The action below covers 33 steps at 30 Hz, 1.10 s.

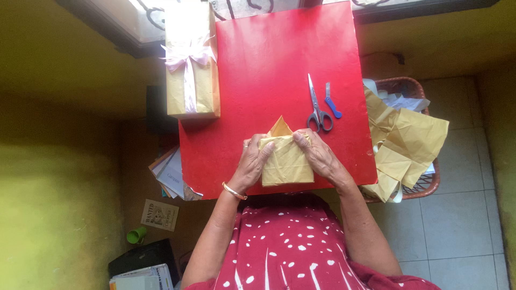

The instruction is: The person wraps a small rectangular item in brown paper on a red table. They fold the paper edges, crease the corners, and secure the package with clear tape. A previously wrapped gift with a pink ribbon is visible nearby.

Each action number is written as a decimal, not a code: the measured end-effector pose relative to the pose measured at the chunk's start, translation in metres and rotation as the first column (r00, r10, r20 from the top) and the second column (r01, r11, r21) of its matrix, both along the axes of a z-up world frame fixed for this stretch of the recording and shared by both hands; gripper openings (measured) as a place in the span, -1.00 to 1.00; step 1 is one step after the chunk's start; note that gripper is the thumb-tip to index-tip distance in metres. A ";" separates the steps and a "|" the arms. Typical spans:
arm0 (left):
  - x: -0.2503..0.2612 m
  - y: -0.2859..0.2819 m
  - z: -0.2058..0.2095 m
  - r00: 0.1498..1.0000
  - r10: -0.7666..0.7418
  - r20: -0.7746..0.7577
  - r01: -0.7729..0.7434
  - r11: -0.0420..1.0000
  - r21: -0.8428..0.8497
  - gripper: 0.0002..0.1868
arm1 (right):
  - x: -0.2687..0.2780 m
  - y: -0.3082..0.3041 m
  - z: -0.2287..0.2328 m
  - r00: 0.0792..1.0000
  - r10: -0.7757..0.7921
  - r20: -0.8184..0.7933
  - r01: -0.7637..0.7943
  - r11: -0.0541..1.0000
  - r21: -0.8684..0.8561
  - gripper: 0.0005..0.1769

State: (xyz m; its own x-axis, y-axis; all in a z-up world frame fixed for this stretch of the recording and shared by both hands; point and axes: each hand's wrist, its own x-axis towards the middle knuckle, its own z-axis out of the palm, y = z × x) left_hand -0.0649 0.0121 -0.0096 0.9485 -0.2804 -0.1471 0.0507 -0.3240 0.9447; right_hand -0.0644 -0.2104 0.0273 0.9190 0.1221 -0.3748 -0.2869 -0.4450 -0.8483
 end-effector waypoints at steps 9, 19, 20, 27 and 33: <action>0.005 -0.011 0.014 0.992 0.078 0.099 -0.062 0.985 -0.158 -0.59 | 0.000 0.001 0.000 0.999 -0.047 0.012 0.045 0.994 0.098 -0.19; 0.040 -0.001 0.054 0.796 -0.046 0.604 0.064 0.998 -0.008 -0.58 | 0.033 -0.014 0.019 0.943 0.064 0.326 -0.118 0.982 0.149 -0.25; 0.046 0.001 0.056 0.763 -0.069 0.643 0.079 0.997 0.014 -0.55 | 0.037 -0.013 0.018 0.920 0.068 0.387 -0.123 0.985 0.119 -0.22; 0.057 0.008 0.047 0.701 -0.072 0.709 0.019 0.996 0.083 -0.46 | 0.056 0.000 -0.008 0.786 0.006 0.618 -0.192 0.953 0.235 -0.14; 0.041 0.006 0.026 0.922 0.042 0.385 0.057 0.969 -0.241 -0.48 | 0.053 0.008 -0.033 0.679 0.075 0.731 -0.099 0.995 -0.009 -0.11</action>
State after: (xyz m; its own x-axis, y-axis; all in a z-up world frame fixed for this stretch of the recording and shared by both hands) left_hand -0.0234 0.0180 0.0165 0.9148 -0.2680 0.3021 -0.3338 -0.0808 0.9392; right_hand -0.0111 -0.2020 -0.0052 0.8843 0.2149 0.4146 0.4670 -0.4081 -0.7844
